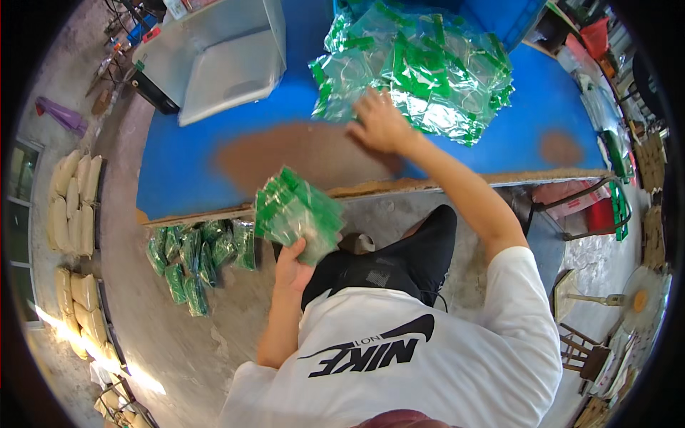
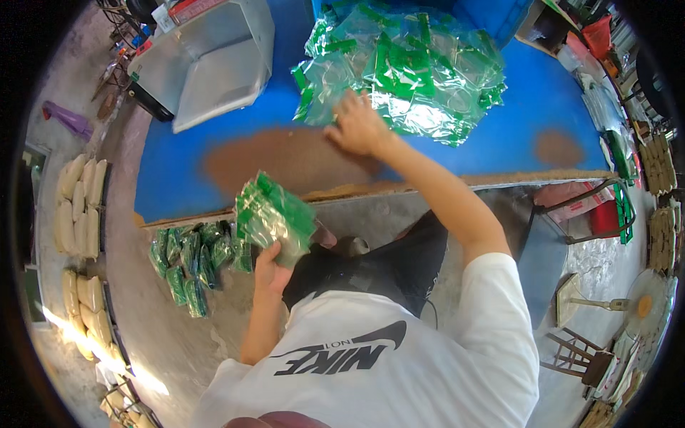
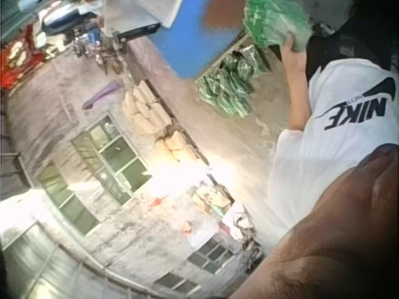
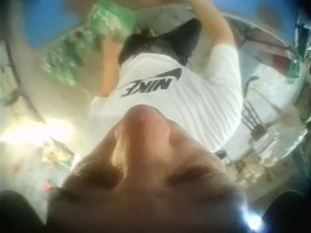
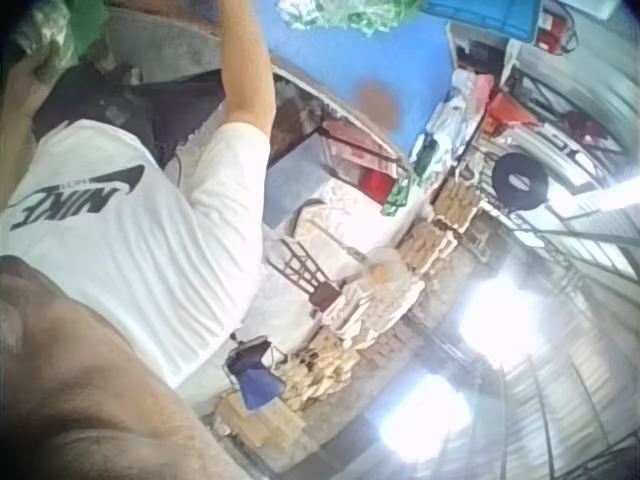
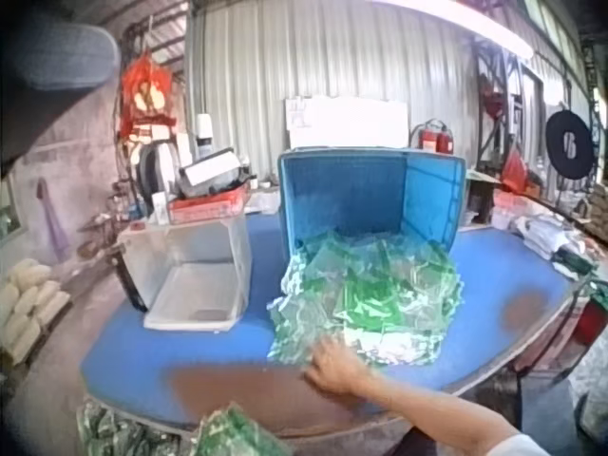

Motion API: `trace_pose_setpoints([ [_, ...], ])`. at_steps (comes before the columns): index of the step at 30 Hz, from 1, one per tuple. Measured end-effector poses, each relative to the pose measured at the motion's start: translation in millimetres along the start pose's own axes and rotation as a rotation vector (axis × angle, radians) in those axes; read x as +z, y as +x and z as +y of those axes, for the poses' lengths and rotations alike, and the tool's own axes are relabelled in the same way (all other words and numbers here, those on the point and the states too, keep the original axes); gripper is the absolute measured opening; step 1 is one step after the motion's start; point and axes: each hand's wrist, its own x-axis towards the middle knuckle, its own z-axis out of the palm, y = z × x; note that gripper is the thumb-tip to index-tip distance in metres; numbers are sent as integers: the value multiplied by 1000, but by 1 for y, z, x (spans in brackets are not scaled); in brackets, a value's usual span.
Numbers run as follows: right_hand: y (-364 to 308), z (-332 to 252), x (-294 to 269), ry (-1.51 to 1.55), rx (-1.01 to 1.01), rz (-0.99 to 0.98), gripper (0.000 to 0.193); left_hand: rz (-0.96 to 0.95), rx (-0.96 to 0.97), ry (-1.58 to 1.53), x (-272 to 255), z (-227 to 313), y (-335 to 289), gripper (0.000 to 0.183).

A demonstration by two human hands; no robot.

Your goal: Sort and package small green sachets into plastic bags.

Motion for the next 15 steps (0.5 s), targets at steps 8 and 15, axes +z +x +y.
trace_pose_setpoints([
  [8,-2,-84,-26,578,-341,-17,34,230,86,-119,-7,6,4,54],
  [15,63,16,33,-10,119,-85,77,103,28,-128,-31,-4,1,65],
])
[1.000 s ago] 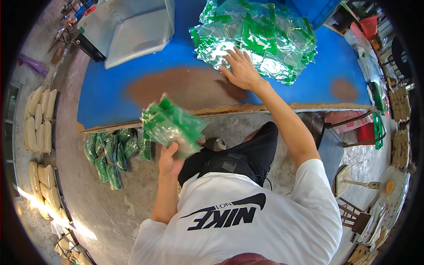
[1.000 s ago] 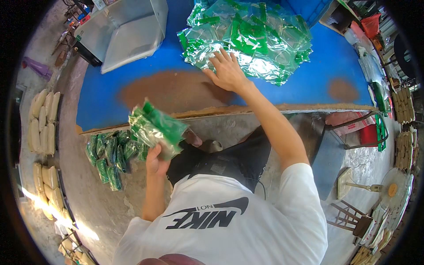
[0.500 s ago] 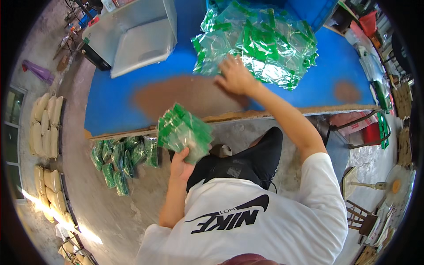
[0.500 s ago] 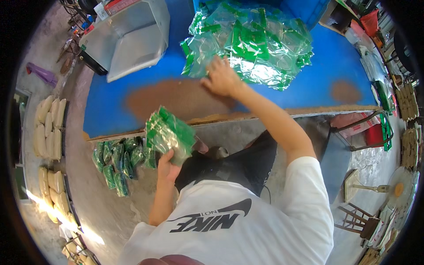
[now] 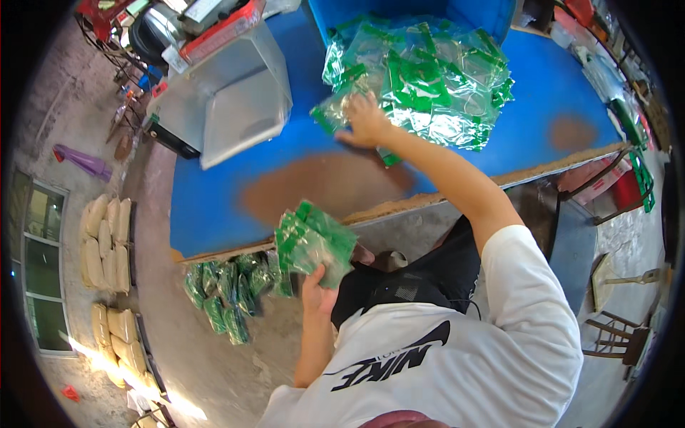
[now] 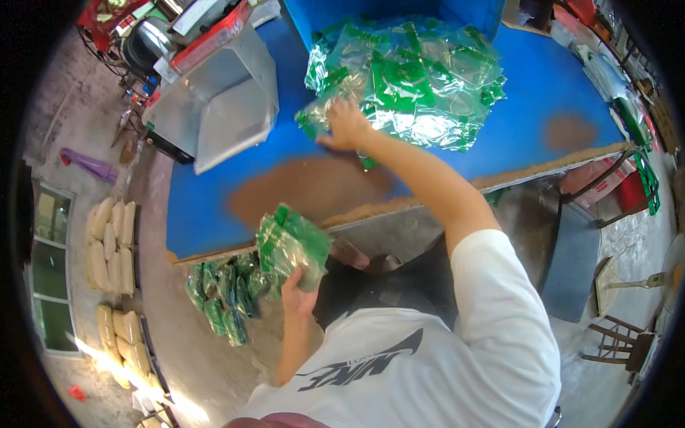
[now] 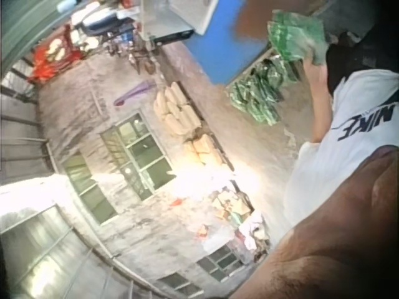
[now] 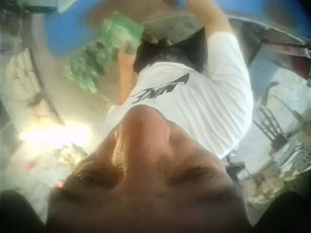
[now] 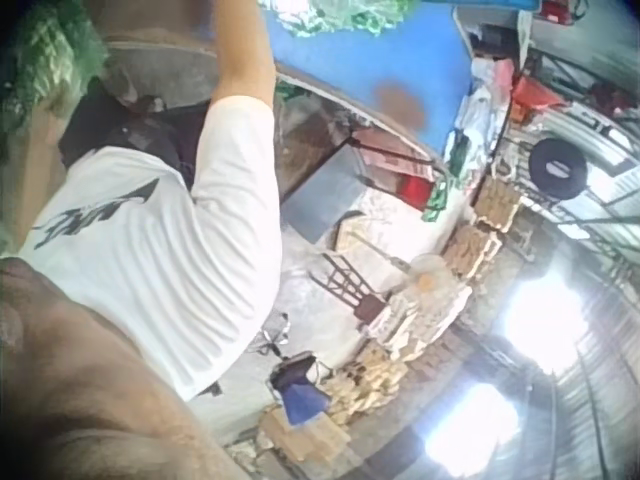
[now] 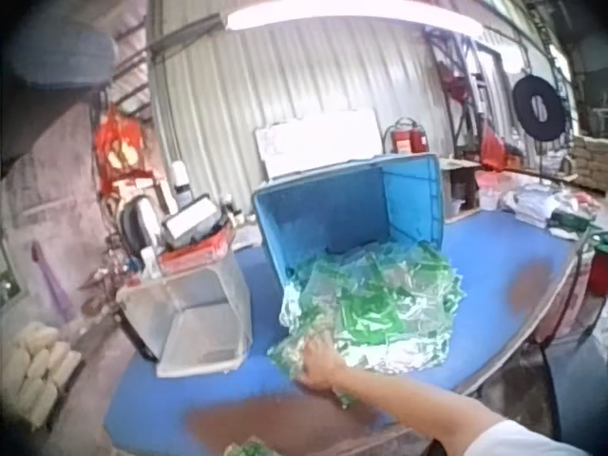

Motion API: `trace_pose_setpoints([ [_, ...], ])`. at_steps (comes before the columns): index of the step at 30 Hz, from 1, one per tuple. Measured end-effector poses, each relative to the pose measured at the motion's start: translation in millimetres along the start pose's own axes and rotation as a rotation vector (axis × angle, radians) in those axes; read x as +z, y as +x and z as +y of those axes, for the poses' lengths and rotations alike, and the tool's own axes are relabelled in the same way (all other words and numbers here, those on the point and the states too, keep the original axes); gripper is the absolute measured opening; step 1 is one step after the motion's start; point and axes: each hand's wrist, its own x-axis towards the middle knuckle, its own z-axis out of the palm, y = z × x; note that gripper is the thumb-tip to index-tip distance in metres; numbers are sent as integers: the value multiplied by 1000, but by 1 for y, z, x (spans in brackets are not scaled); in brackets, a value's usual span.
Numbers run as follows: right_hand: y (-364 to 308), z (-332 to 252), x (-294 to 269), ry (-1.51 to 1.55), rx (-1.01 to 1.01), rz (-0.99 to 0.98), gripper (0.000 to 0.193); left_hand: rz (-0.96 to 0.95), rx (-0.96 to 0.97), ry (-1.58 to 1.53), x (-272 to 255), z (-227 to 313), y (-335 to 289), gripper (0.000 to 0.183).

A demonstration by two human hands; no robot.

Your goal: Sort and package small green sachets into plastic bags.

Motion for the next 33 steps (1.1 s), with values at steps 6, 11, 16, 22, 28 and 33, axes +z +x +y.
trace_pose_setpoints([
  [6,-90,-127,-58,477,-114,71,42,8,128,-3,-6,13,-5,64],
  [11,-101,-111,-76,919,-261,-224,40,87,87,-6,26,14,3,63],
  [16,-101,-50,-34,27,69,361,52,28,33,32,10,10,1,62],
  [22,-140,-100,-80,831,-172,-73,45,-69,7,154,-15,29,-3,60],
  [28,-103,-78,-71,1003,-83,195,26,35,-27,248,20,16,11,55],
  [33,-71,59,-39,184,480,504,76,-19,-86,189,10,-3,9,60],
])
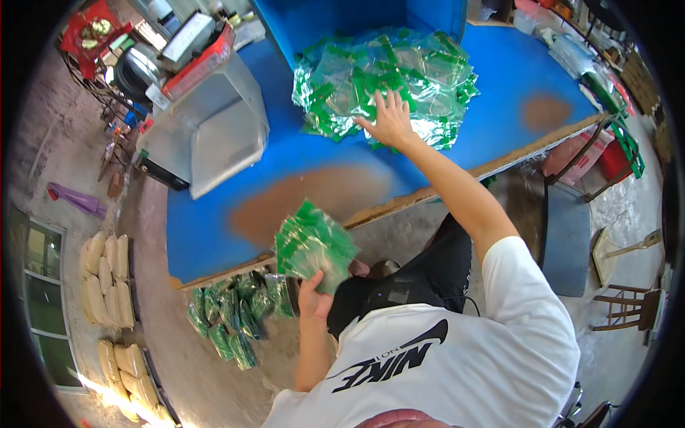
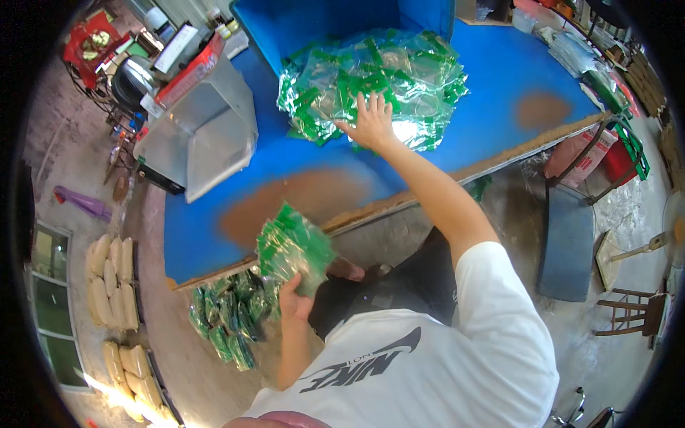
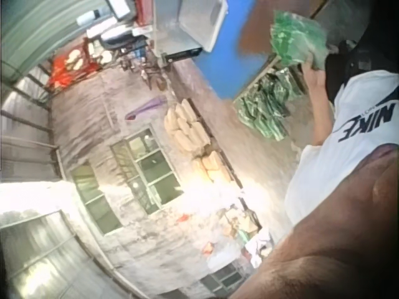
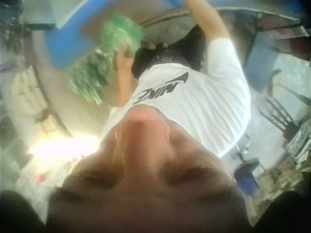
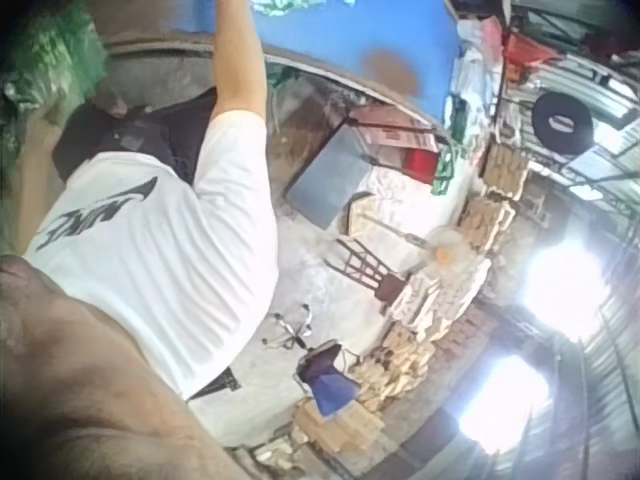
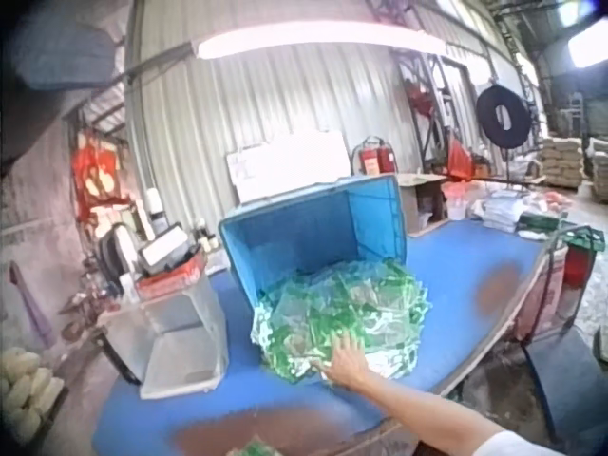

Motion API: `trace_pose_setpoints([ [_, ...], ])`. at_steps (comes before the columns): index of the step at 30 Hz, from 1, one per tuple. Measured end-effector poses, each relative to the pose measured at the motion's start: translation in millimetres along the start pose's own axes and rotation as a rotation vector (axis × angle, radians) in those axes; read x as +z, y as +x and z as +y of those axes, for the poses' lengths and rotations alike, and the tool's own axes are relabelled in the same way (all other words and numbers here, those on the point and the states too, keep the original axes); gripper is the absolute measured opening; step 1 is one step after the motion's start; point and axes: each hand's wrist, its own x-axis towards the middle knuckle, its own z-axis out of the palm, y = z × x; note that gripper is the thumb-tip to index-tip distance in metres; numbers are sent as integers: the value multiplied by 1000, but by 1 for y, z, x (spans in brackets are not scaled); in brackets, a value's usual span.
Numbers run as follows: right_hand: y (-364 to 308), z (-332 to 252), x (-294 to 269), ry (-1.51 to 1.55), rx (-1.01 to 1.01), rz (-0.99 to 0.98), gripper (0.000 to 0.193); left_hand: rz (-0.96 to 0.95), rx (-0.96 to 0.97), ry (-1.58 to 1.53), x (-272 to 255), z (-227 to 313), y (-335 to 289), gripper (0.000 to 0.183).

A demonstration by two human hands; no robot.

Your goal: Sort and package small green sachets into plastic bags.

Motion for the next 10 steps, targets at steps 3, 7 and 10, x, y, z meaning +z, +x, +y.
trace_pose_setpoints([
  [3,-34,-17,-1,-206,-225,-518,95,-65,-4,-33,-2,1,-8,66],
  [7,-103,-71,-39,81,-550,-618,97,-58,7,-65,-24,2,-9,71],
  [10,-137,-76,-35,372,-778,-748,97,-203,-4,-200,-46,2,5,73],
])
